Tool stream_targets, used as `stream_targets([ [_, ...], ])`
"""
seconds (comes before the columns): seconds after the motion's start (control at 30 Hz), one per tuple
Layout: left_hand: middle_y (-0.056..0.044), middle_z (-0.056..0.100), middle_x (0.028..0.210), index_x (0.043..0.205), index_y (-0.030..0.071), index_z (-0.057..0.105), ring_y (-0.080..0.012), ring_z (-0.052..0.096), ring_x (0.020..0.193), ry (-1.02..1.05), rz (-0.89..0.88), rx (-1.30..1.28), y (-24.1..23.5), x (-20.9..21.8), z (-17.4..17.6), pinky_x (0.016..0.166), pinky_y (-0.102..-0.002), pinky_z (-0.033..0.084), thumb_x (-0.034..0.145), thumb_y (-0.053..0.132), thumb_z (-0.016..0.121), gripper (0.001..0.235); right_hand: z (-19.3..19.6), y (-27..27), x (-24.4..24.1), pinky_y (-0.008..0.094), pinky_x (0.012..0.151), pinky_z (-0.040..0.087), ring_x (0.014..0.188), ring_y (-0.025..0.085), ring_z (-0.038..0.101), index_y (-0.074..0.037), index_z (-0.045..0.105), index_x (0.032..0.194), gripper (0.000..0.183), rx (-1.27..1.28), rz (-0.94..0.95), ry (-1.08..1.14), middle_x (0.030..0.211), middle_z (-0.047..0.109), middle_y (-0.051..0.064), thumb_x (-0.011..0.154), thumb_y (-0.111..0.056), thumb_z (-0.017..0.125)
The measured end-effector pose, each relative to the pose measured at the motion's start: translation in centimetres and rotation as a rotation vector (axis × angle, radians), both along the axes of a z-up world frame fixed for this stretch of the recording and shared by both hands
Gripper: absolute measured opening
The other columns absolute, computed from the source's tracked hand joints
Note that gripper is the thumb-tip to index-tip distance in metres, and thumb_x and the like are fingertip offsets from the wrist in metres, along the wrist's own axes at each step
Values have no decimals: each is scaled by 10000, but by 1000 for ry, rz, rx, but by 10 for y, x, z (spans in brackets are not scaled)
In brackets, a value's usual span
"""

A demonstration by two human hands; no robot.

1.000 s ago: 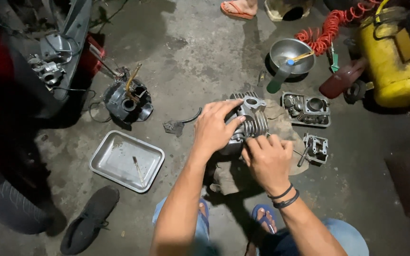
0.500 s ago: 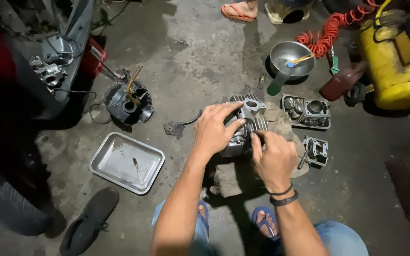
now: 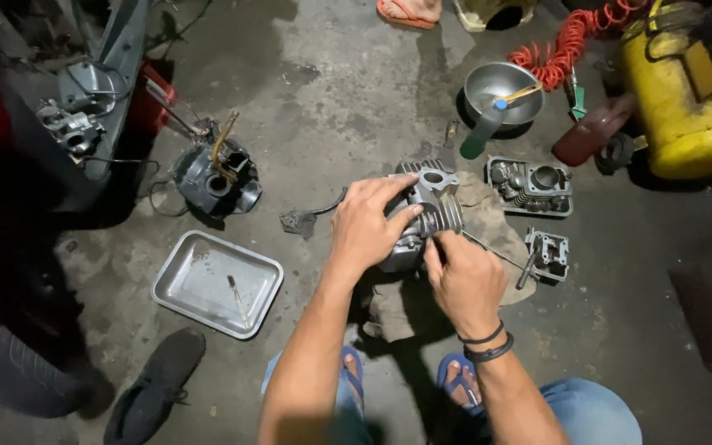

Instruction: The person sits on the floor and uses a screwdriver to tighten bolts on a metal engine cylinder head. They rotate the cylinder head to access different sides and continue tightening the bolts.

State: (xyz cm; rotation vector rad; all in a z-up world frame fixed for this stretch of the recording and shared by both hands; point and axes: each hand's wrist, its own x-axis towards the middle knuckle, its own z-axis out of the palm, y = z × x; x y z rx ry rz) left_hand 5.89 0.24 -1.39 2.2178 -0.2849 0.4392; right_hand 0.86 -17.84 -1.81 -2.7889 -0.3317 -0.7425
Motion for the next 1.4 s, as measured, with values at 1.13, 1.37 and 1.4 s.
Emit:
stream_targets([
  [1.13, -16, 747, 1176, 1306, 306, 695, -276, 670, 1194, -32, 7, 4, 3, 3, -7, 1067, -428, 482, 881, 412, 757, 442, -16, -15, -2, 371, 628, 561, 724, 260, 726, -190, 718, 973, 159, 49, 78, 22, 727, 703, 30, 999, -332, 651],
  [1.37, -31, 753, 1170, 1300, 279, 701, -277, 678, 1184, -47, -18, 9, 2, 3, -9, 1084, -430, 470, 887, 391, 760, 432, -2, -19, -12, 370, 655, 564, 757, 263, 730, -173, 723, 989, 163, 52, 44, 24, 745, 705, 34, 985, -330, 680],
  [1.4, -26, 751, 1172, 1303, 285, 698, -274, 674, 1190, -49, -11, -3, 2, 5, -9, 1081, -428, 472, 884, 393, 765, 437, -2, -13, -9, 365, 656, 568, 754, 259, 734, -174, 733, 977, 140, 100, 79, 24, 752, 719, 35, 966, -311, 705],
])
